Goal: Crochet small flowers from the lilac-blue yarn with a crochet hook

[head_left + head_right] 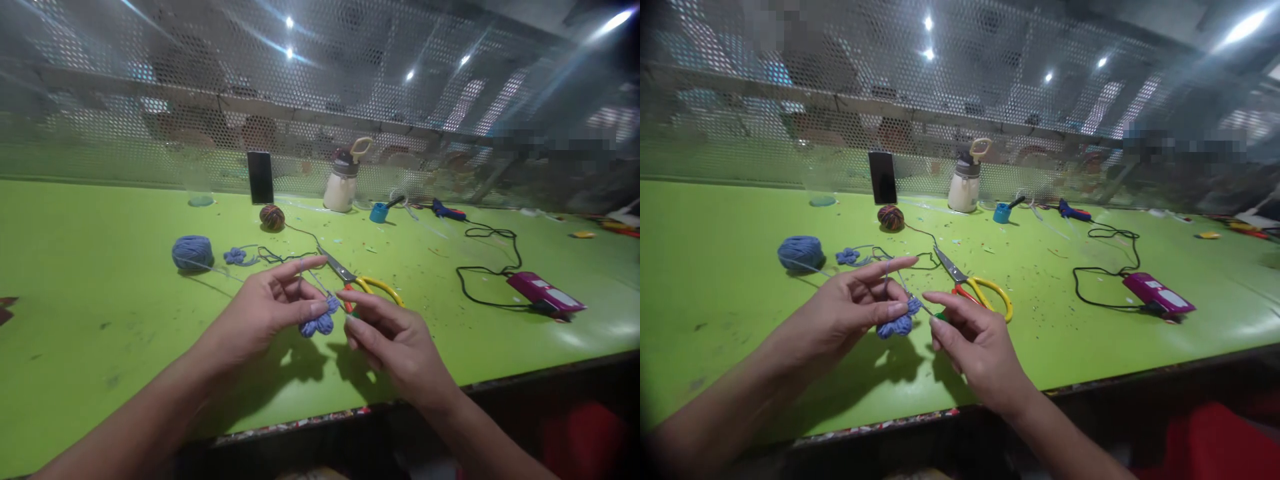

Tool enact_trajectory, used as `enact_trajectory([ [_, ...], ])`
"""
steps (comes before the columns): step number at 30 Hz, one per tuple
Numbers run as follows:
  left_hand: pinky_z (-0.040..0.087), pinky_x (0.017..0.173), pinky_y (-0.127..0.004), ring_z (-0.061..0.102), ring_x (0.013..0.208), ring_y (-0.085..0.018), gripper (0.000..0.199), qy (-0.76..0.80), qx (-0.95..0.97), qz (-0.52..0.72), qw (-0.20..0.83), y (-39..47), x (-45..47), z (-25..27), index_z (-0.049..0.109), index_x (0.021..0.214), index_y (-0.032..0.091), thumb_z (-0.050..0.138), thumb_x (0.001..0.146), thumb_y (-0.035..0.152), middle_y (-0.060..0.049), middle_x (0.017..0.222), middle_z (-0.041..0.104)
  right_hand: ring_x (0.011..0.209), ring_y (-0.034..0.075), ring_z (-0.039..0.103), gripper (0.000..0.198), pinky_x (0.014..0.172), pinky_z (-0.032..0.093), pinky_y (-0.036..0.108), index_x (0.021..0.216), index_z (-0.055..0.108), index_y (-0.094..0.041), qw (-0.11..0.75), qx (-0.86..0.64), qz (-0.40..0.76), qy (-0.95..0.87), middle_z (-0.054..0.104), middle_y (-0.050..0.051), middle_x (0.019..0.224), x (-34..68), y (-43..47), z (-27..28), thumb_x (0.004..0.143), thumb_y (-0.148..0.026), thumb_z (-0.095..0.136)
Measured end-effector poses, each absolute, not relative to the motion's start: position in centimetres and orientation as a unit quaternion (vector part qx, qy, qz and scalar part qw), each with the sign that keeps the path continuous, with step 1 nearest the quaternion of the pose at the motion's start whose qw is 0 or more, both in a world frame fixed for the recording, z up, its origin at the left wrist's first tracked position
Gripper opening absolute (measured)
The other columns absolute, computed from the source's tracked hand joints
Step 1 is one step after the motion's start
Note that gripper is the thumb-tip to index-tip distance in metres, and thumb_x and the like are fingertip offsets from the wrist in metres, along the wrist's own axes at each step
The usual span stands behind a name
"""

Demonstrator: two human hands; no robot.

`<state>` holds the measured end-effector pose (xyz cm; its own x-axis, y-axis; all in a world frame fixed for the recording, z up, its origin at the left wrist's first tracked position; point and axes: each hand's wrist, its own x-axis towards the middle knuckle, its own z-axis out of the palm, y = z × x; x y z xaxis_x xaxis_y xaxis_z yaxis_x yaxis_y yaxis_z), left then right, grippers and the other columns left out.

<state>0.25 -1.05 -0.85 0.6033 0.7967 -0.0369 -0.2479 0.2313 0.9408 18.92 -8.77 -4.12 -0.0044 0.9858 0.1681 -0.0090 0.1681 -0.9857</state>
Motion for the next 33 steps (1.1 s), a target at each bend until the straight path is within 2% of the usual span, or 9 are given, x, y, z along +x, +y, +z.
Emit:
enact_trajectory([
  [3, 0.048, 0.06, -0.019, 0.063, 0.064, -0.008, 0.061, 0.262, 0.505, 0.355, 0.742, -1.3, 0.2, -0.8, 0.06, 0.129, 0.019, 0.083, 0.073, 0.013, 0.002, 0.074, 0.072, 0.049, 0.007, 0.05, 0.028, 0.044, 0.041, 0.019, 0.113, 0.074, -0.027, 0.519, -0.484, 0.345, -0.615, 0.066, -0.002, 0.069, 19.8, -8.8, -3.5, 0.088, -0.018, 0.065],
  [6, 0.048, 0.061, -0.019, 0.063, 0.064, -0.007, 0.058, 0.264, 0.508, 0.357, 0.738, -1.4, 0.2, -0.8, 0.061, 0.128, 0.021, 0.082, 0.074, 0.013, 0.003, 0.074, 0.072, 0.066, 0.015, 0.065, 0.023, 0.059, 0.053, 0.029, 0.106, 0.077, -0.024, 0.485, -0.499, 0.236, -0.678, 0.076, 0.004, 0.085, 20.4, -8.9, -3.0, 0.087, -0.018, 0.065],
  [8, 0.048, 0.063, -0.018, 0.064, 0.066, -0.007, 0.057, 0.267, 0.513, 0.353, 0.735, -1.4, 0.0, -0.8, 0.062, 0.128, 0.024, 0.08, 0.076, 0.012, 0.004, 0.076, 0.072, 0.076, 0.019, 0.07, 0.023, 0.068, 0.056, 0.033, 0.105, 0.077, -0.025, 0.461, -0.496, 0.194, -0.709, 0.078, 0.005, 0.093, 20.8, -8.9, -2.5, 0.088, -0.016, 0.064],
  [10, 0.048, 0.064, -0.018, 0.064, 0.068, -0.007, 0.055, 0.269, 0.521, 0.35, 0.73, -1.5, -0.1, -0.8, 0.062, 0.128, 0.026, 0.079, 0.077, 0.012, 0.004, 0.077, 0.072, 0.079, 0.019, 0.072, 0.025, 0.071, 0.057, 0.034, 0.107, 0.076, -0.025, 0.442, -0.487, 0.181, -0.731, 0.078, 0.005, 0.094, 21.2, -9.0, -2.1, 0.089, -0.014, 0.062],
  [17, 0.047, 0.062, -0.018, 0.062, 0.066, -0.007, 0.054, 0.28, 0.527, 0.355, 0.72, -1.4, -0.1, -0.9, 0.065, 0.124, 0.024, 0.083, 0.074, 0.016, 0.004, 0.076, 0.07, 0.081, 0.018, 0.073, 0.025, 0.071, 0.056, 0.03, 0.109, 0.074, -0.022, 0.417, -0.471, 0.157, -0.761, 0.079, 0.005, 0.093, 21.9, -9.1, -1.8, 0.09, -0.012, 0.061],
  [25, 0.047, 0.062, -0.02, 0.062, 0.067, -0.008, 0.055, 0.277, 0.529, 0.354, 0.72, -1.4, -0.1, -0.8, 0.065, 0.124, 0.025, 0.083, 0.073, 0.016, 0.004, 0.077, 0.068, 0.079, 0.018, 0.072, 0.026, 0.072, 0.056, 0.031, 0.109, 0.076, -0.026, 0.438, -0.478, 0.175, -0.741, 0.079, 0.004, 0.095, 21.5, -9.1, -2.3, 0.089, -0.014, 0.064],
  [30, 0.048, 0.063, -0.024, 0.061, 0.067, -0.011, 0.055, 0.282, 0.534, 0.357, 0.713, -1.3, 0.0, -0.9, 0.065, 0.125, 0.022, 0.082, 0.073, 0.016, 0.002, 0.076, 0.067, 0.079, 0.02, 0.071, 0.025, 0.069, 0.056, 0.033, 0.105, 0.078, -0.028, 0.456, -0.487, 0.228, -0.709, 0.079, 0.004, 0.093, 21.1, -9.1, -2.3, 0.087, -0.016, 0.066],
  [33, 0.046, 0.062, -0.023, 0.059, 0.066, -0.01, 0.049, 0.282, 0.533, 0.355, 0.714, -1.2, 0.1, -1.0, 0.067, 0.12, 0.022, 0.08, 0.074, 0.014, 0.003, 0.074, 0.066, 0.066, 0.016, 0.067, 0.022, 0.059, 0.052, 0.029, 0.102, 0.079, -0.028, 0.472, -0.477, 0.301, -0.678, 0.076, 0.003, 0.078, 20.9, -9.1, -2.5, 0.086, -0.018, 0.067],
])
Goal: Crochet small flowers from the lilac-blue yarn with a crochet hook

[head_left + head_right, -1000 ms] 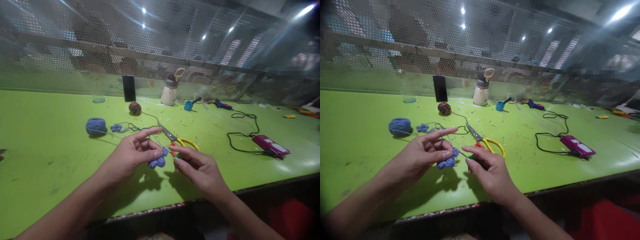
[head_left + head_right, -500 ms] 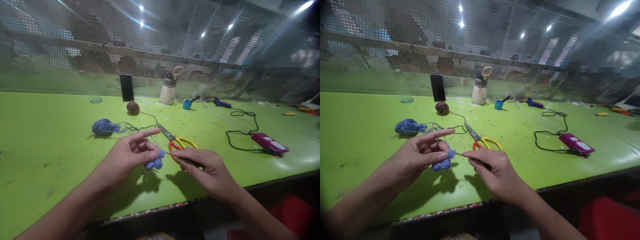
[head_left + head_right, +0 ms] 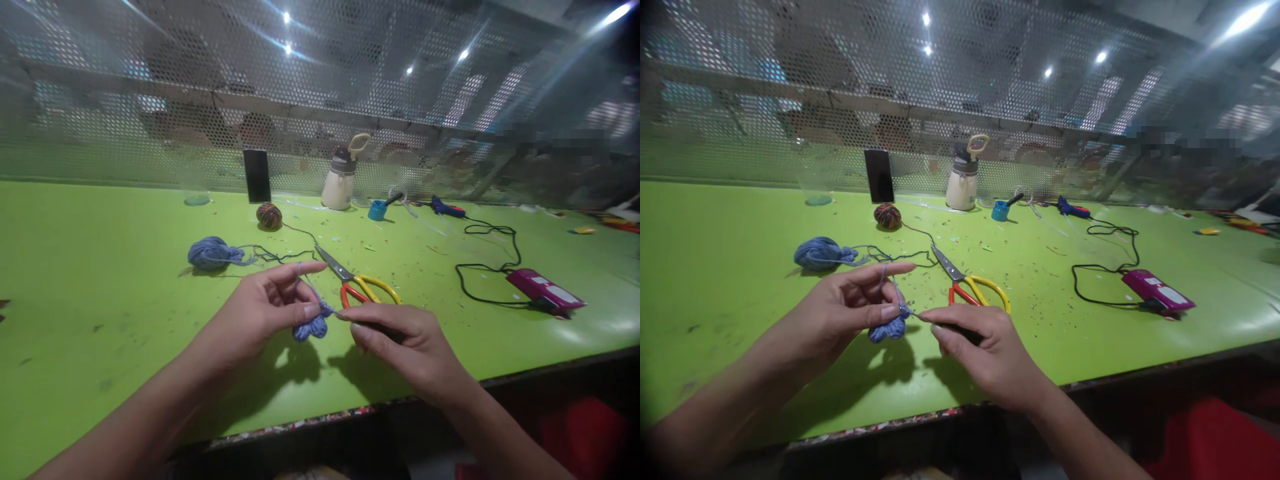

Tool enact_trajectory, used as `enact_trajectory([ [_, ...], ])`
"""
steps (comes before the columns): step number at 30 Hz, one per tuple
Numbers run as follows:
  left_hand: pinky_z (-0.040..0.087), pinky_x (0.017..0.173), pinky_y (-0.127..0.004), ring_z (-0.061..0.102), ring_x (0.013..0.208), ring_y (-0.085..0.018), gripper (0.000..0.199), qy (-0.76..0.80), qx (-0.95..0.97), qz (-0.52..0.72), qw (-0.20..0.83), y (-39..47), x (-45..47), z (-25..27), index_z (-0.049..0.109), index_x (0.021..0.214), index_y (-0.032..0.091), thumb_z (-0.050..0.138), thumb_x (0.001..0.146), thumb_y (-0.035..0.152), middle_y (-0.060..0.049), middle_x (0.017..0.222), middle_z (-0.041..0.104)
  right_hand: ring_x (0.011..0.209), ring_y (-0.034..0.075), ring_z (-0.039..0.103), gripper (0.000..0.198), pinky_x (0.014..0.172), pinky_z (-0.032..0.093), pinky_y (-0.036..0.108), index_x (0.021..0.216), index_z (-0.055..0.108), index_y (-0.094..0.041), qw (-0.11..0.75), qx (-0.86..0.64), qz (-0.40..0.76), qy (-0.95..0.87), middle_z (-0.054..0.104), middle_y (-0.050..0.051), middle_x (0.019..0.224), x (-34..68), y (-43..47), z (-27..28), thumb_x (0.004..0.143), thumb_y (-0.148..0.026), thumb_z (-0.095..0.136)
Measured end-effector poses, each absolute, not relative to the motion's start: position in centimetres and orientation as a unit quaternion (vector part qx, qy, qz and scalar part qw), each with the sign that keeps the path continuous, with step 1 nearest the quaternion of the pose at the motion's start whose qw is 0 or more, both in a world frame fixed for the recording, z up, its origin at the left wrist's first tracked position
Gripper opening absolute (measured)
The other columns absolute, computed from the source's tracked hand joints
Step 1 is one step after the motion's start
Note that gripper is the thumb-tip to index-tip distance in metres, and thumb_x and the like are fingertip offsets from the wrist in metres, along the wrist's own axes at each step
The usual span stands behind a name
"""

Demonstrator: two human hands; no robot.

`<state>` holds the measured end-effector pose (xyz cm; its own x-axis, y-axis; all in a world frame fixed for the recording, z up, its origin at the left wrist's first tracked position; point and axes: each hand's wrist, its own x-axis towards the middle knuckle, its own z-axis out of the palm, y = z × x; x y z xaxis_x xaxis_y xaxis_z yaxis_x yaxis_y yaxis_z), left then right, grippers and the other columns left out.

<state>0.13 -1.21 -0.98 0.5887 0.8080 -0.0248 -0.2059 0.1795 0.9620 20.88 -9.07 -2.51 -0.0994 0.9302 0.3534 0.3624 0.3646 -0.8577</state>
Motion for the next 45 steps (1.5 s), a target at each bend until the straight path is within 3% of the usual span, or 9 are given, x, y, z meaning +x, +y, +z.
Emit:
enact_trajectory([
  [7, 0.044, 0.065, -0.025, 0.057, 0.067, -0.011, 0.029, 0.295, 0.525, 0.339, 0.723, -1.4, 0.4, -1.1, 0.076, 0.102, 0.02, 0.078, 0.073, 0.014, 0.002, 0.072, 0.063, 0.038, 0.004, 0.038, 0.018, 0.035, 0.022, 0.018, 0.102, 0.077, -0.024, 0.51, -0.43, 0.547, -0.505, 0.061, -0.002, 0.059, 19.8, -8.8, -4.3, 0.086, -0.03, 0.071],
  [12, 0.043, 0.068, -0.025, 0.057, 0.07, -0.011, 0.029, 0.299, 0.531, 0.331, 0.72, -1.4, 0.4, -1.1, 0.076, 0.103, 0.02, 0.077, 0.074, 0.016, 0.002, 0.074, 0.063, 0.039, 0.002, 0.037, 0.015, 0.036, 0.022, 0.016, 0.099, 0.076, -0.023, 0.536, -0.399, 0.595, -0.447, 0.06, -0.003, 0.059, 18.9, -8.6, -4.3, 0.086, -0.027, 0.071],
  [18, 0.042, 0.063, -0.025, 0.052, 0.064, -0.011, 0.045, 0.307, 0.613, 0.331, 0.648, -1.4, 0.6, -0.8, 0.067, 0.122, 0.018, 0.071, 0.078, 0.016, 0.003, 0.071, 0.057, 0.041, 0.005, 0.038, 0.036, 0.039, 0.027, 0.018, 0.127, 0.065, -0.028, 0.485, -0.465, 0.513, -0.534, 0.053, -0.005, 0.062, 18.8, -8.3, -3.3, 0.091, -0.028, 0.063],
  [22, 0.042, 0.061, -0.026, 0.051, 0.062, -0.013, 0.047, 0.325, 0.731, 0.329, 0.502, -1.7, 0.8, -0.9, 0.061, 0.131, 0.022, 0.06, 0.085, 0.016, 0.003, 0.068, 0.056, 0.045, 0.007, 0.035, 0.031, 0.04, 0.024, 0.02, 0.118, 0.072, -0.023, 0.482, -0.493, 0.461, -0.558, 0.047, -0.005, 0.06, 18.8, -7.6, -3.2, 0.088, -0.027, 0.065],
  [28, 0.042, 0.059, -0.029, 0.05, 0.065, -0.018, 0.051, 0.275, 0.885, 0.362, 0.101, -1.9, 1.2, -2.6, 0.062, 0.129, 0.022, 0.043, 0.086, 0.003, -0.004, 0.076, 0.057, 0.04, 0.005, 0.033, 0.028, 0.038, 0.021, 0.018, 0.106, 0.076, -0.018, 0.541, -0.484, 0.526, -0.443, 0.048, -0.006, 0.054, 17.7, -6.7, -3.8, 0.08, -0.026, 0.073],
  [31, 0.046, 0.065, -0.032, 0.053, 0.071, -0.02, 0.054, 0.261, 0.873, 0.411, 0.03, -2.1, 1.5, -3.2, 0.051, 0.139, 0.016, 0.043, 0.087, 0.002, -0.006, 0.079, 0.06, 0.038, 0.003, 0.035, 0.033, 0.038, 0.024, 0.016, 0.11, 0.073, -0.019, 0.606, -0.42, 0.58, -0.348, 0.055, -0.005, 0.056, 16.4, -6.7, -4.2, 0.078, -0.024, 0.076],
  [34, 0.048, 0.077, -0.034, 0.059, 0.079, -0.02, 0.057, 0.283, 0.827, 0.475, 0.105, -2.4, 1.6, -3.1, 0.041, 0.145, 0.015, 0.048, 0.09, 0.005, -0.005, 0.083, 0.064, 0.037, 0.002, 0.037, 0.034, 0.039, 0.029, 0.015, 0.11, 0.072, -0.02, 0.649, -0.356, 0.618, -0.265, 0.059, -0.004, 0.059, 15.2, -6.9, -4.3, 0.077, -0.022, 0.077],
  [40, 0.047, 0.071, -0.029, 0.06, 0.07, -0.014, 0.091, 0.335, 0.551, 0.43, 0.632, -1.6, 1.2, -1.4, 0.025, 0.15, 0.005, 0.076, 0.076, 0.018, 0.002, 0.074, 0.064, 0.036, 0.001, 0.035, 0.037, 0.038, 0.029, 0.014, 0.117, 0.069, -0.022, 0.666, -0.344, 0.603, -0.272, 0.059, -0.005, 0.059, 14.5, -7.8, -4.1, 0.081, -0.021, 0.076],
  [45, 0.042, 0.064, -0.022, 0.056, 0.059, -0.009, 0.102, 0.313, 0.456, 0.375, 0.744, -0.9, 0.5, -0.3, 0.031, 0.145, 0.002, 0.088, 0.061, 0.012, 0.003, 0.066, 0.067, 0.038, 0.0, 0.036, 0.029, 0.038, 0.025, 0.013, 0.114, 0.072, -0.025, 0.636, -0.371, 0.574, -0.358, 0.057, -0.005, 0.06, 15.8, -8.3, -4.6, 0.085, -0.023, 0.072],
])
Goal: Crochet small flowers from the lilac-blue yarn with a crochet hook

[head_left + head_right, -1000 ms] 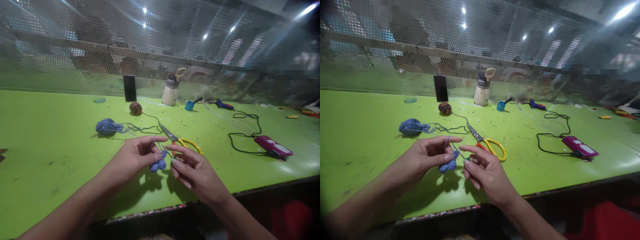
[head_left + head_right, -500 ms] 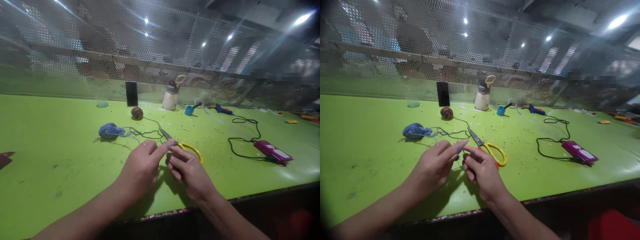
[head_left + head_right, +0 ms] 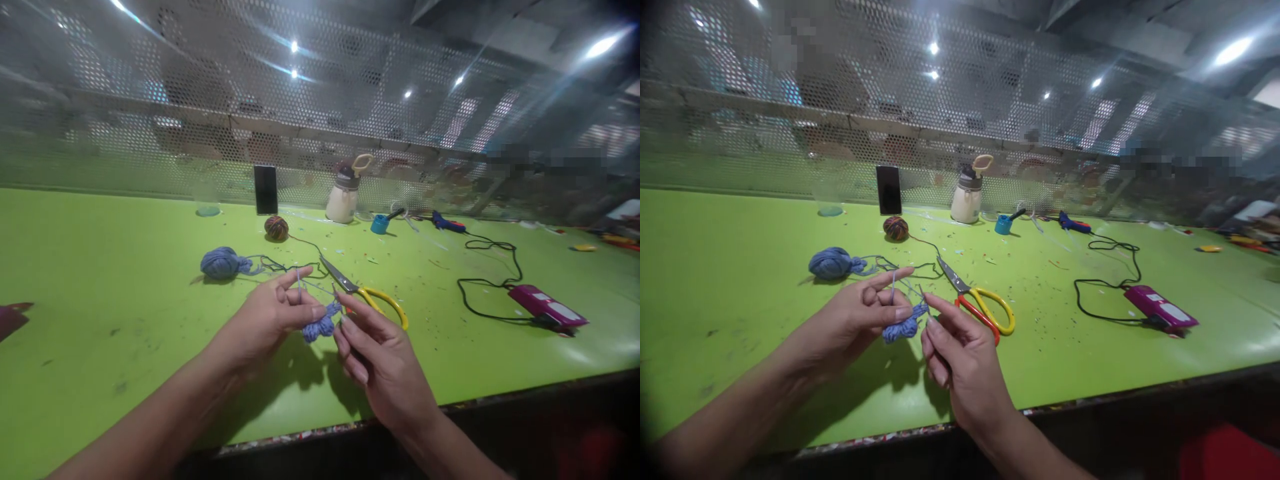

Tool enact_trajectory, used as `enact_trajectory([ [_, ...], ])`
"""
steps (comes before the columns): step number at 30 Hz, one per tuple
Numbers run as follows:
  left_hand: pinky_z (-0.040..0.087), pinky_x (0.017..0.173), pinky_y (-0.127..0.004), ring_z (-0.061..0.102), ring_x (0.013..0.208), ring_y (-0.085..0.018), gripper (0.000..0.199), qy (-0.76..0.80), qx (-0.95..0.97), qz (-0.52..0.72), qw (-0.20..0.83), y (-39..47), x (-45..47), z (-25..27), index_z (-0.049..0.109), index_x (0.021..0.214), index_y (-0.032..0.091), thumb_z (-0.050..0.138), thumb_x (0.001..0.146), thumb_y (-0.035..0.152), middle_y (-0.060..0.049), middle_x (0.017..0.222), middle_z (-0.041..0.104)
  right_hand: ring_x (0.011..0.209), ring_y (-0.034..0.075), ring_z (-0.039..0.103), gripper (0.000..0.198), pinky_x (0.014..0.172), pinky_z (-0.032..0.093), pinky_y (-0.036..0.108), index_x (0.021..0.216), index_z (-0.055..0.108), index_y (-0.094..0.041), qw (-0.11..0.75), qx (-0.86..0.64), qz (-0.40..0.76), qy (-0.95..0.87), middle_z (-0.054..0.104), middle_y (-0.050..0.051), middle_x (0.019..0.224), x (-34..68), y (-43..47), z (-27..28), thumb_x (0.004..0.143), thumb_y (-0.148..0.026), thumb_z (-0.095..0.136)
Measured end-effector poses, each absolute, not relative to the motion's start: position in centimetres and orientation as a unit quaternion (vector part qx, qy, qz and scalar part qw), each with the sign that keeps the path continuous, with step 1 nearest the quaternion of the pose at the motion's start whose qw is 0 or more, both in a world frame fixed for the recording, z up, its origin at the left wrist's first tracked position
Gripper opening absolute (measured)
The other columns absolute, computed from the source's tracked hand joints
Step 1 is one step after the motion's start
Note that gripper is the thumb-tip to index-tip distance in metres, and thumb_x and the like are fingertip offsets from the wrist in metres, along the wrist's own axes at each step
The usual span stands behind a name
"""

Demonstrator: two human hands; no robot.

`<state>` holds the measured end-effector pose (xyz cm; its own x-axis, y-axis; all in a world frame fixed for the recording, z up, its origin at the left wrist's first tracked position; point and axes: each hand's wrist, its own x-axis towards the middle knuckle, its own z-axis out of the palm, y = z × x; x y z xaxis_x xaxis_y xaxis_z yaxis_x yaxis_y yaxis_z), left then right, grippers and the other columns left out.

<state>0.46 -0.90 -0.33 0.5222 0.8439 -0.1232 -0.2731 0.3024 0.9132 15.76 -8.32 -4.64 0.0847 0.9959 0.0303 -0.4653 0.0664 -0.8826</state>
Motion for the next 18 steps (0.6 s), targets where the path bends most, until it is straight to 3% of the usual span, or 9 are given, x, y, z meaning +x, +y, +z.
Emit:
enact_trajectory([
  [6, 0.036, 0.054, -0.021, 0.052, 0.052, -0.007, 0.092, 0.311, 0.46, 0.348, 0.755, -0.8, 0.2, 0.0, 0.032, 0.144, 0.003, 0.082, 0.066, 0.004, 0.003, 0.063, 0.067, 0.041, 0.001, 0.039, 0.026, 0.038, 0.024, 0.014, 0.113, 0.074, -0.028, 0.572, -0.401, 0.557, -0.45, 0.056, -0.005, 0.061, 17.5, -8.3, -4.3, 0.089, -0.025, 0.069],
  [18, 0.04, 0.059, -0.024, 0.059, 0.062, -0.012, 0.093, 0.318, 0.479, 0.312, 0.756, -0.3, -0.2, 0.0, 0.034, 0.145, 0.005, 0.081, 0.065, 0.004, -0.001, 0.073, 0.069, 0.041, 0.004, 0.037, 0.027, 0.04, 0.026, 0.018, 0.114, 0.074, -0.025, 0.495, -0.45, 0.476, -0.57, 0.046, -0.007, 0.055, 19.8, -8.0, -3.2, 0.09, -0.021, 0.063],
])
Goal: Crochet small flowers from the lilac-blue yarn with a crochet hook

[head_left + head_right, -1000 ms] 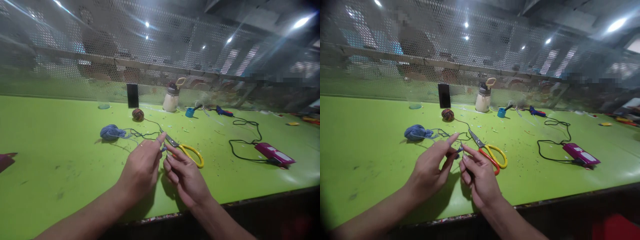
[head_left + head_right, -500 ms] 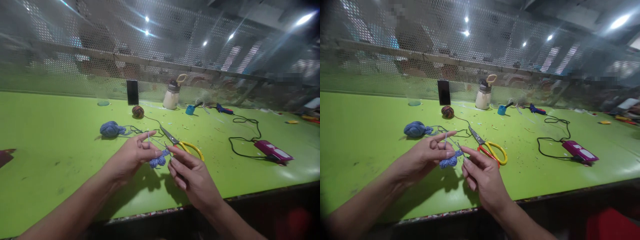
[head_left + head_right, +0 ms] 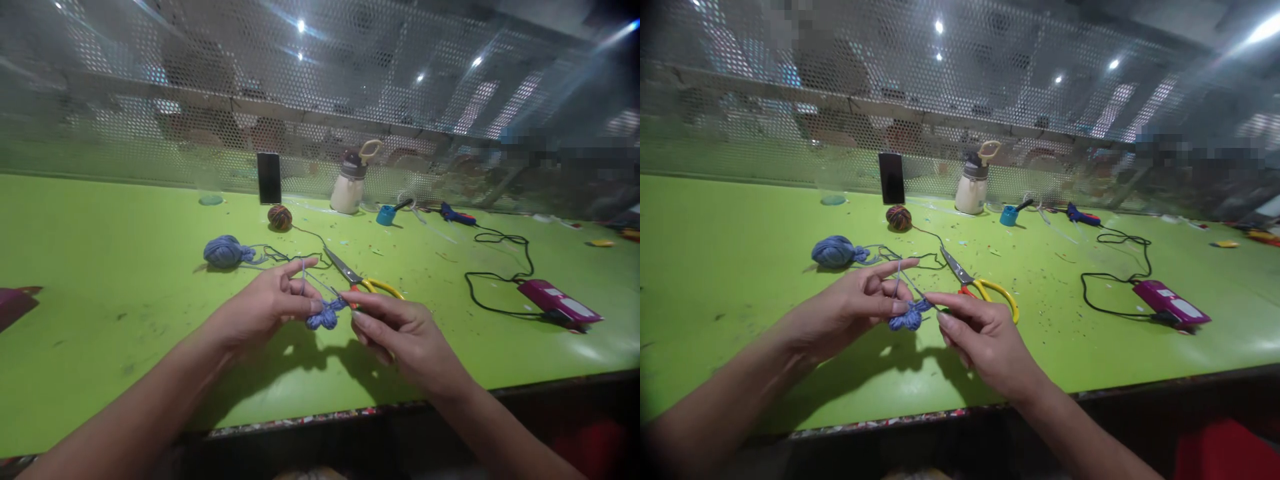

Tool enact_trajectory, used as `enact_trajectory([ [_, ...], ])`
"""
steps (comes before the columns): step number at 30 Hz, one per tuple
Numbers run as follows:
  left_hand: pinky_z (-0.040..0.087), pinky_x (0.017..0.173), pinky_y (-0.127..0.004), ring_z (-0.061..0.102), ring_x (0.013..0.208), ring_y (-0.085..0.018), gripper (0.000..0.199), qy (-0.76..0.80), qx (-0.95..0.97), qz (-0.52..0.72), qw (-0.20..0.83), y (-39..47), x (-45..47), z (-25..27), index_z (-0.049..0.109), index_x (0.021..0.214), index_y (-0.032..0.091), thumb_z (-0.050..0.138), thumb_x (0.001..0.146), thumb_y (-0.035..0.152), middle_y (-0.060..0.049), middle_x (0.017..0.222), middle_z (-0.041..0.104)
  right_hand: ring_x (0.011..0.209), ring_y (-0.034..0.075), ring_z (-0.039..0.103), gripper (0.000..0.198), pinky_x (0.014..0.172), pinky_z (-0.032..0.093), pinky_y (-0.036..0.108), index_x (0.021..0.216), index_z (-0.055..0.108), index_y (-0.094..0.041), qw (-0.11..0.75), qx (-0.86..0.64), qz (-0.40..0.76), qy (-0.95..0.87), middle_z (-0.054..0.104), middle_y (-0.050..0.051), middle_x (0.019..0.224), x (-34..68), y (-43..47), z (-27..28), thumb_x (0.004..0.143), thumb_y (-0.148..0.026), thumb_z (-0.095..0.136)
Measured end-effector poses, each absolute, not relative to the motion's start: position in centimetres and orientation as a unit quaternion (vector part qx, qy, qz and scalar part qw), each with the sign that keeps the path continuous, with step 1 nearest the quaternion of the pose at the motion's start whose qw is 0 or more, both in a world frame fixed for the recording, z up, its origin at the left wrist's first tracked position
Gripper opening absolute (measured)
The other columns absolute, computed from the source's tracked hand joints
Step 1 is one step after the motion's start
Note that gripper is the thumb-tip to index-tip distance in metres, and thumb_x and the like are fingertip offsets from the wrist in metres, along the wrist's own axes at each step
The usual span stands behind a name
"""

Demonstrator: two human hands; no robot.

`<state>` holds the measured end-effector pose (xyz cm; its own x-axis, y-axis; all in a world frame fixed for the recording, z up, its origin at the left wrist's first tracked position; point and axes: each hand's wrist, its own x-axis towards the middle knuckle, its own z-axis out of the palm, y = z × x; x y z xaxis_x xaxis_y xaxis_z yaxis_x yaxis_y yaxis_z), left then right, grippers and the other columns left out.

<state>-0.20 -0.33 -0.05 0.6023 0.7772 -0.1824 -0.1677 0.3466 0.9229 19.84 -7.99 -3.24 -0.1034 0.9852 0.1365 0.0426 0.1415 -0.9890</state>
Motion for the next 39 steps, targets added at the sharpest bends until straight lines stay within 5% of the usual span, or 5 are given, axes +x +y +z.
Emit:
enact_trajectory([
  [6, 0.04, 0.06, -0.025, 0.058, 0.06, -0.011, 0.094, 0.323, 0.48, 0.31, 0.754, -0.4, -0.2, 0.2, 0.035, 0.145, 0.006, 0.082, 0.064, 0.006, -0.001, 0.072, 0.068, 0.042, 0.006, 0.036, 0.03, 0.039, 0.027, 0.019, 0.113, 0.076, -0.021, 0.459, -0.472, 0.422, -0.623, 0.045, -0.006, 0.052, 20.2, -8.1, -2.1, 0.087, -0.017, 0.061],
  [13, 0.041, 0.061, -0.025, 0.057, 0.061, -0.011, 0.085, 0.32, 0.49, 0.315, 0.747, -0.6, -0.2, 0.1, 0.038, 0.144, 0.006, 0.077, 0.068, 0.003, 0.0, 0.071, 0.067, 0.061, 0.01, 0.054, 0.034, 0.056, 0.042, 0.021, 0.116, 0.074, -0.022, 0.386, -0.474, 0.284, -0.739, 0.071, 0.0, 0.078, 21.4, -8.2, -1.3, 0.088, -0.011, 0.057],
  [29, 0.044, 0.068, -0.028, 0.058, 0.068, -0.014, 0.088, 0.311, 0.563, 0.312, 0.699, -0.9, 0.0, -0.1, 0.039, 0.145, 0.008, 0.082, 0.068, 0.018, 0.001, 0.073, 0.065, 0.067, 0.016, 0.06, 0.051, 0.062, 0.043, 0.026, 0.129, 0.065, -0.021, 0.231, -0.461, 0.145, -0.845, 0.069, 0.005, 0.079, 21.5, -8.9, 0.8, 0.087, -0.002, 0.043],
  [36, 0.044, 0.079, -0.035, 0.058, 0.073, -0.02, 0.069, 0.339, 0.735, 0.384, 0.445, -2.2, 0.4, -0.1, 0.046, 0.144, 0.021, 0.069, 0.079, 0.016, 0.0, 0.074, 0.064, 0.088, 0.022, 0.067, 0.044, 0.076, 0.051, 0.035, 0.123, 0.07, -0.026, 0.364, -0.508, 0.22, -0.749, 0.076, 0.008, 0.104, 20.2, -8.8, -1.4, 0.089, -0.008, 0.049],
  [39, 0.042, 0.083, -0.035, 0.058, 0.078, -0.022, 0.056, 0.312, 0.779, 0.43, 0.333, -2.7, 0.7, -1.0, 0.054, 0.138, 0.024, 0.065, 0.084, 0.016, -0.003, 0.078, 0.066, 0.072, 0.019, 0.065, 0.027, 0.063, 0.051, 0.03, 0.109, 0.077, -0.023, 0.494, -0.524, 0.325, -0.613, 0.073, 0.005, 0.079, 18.7, -8.3, -3.2, 0.086, -0.018, 0.063],
])
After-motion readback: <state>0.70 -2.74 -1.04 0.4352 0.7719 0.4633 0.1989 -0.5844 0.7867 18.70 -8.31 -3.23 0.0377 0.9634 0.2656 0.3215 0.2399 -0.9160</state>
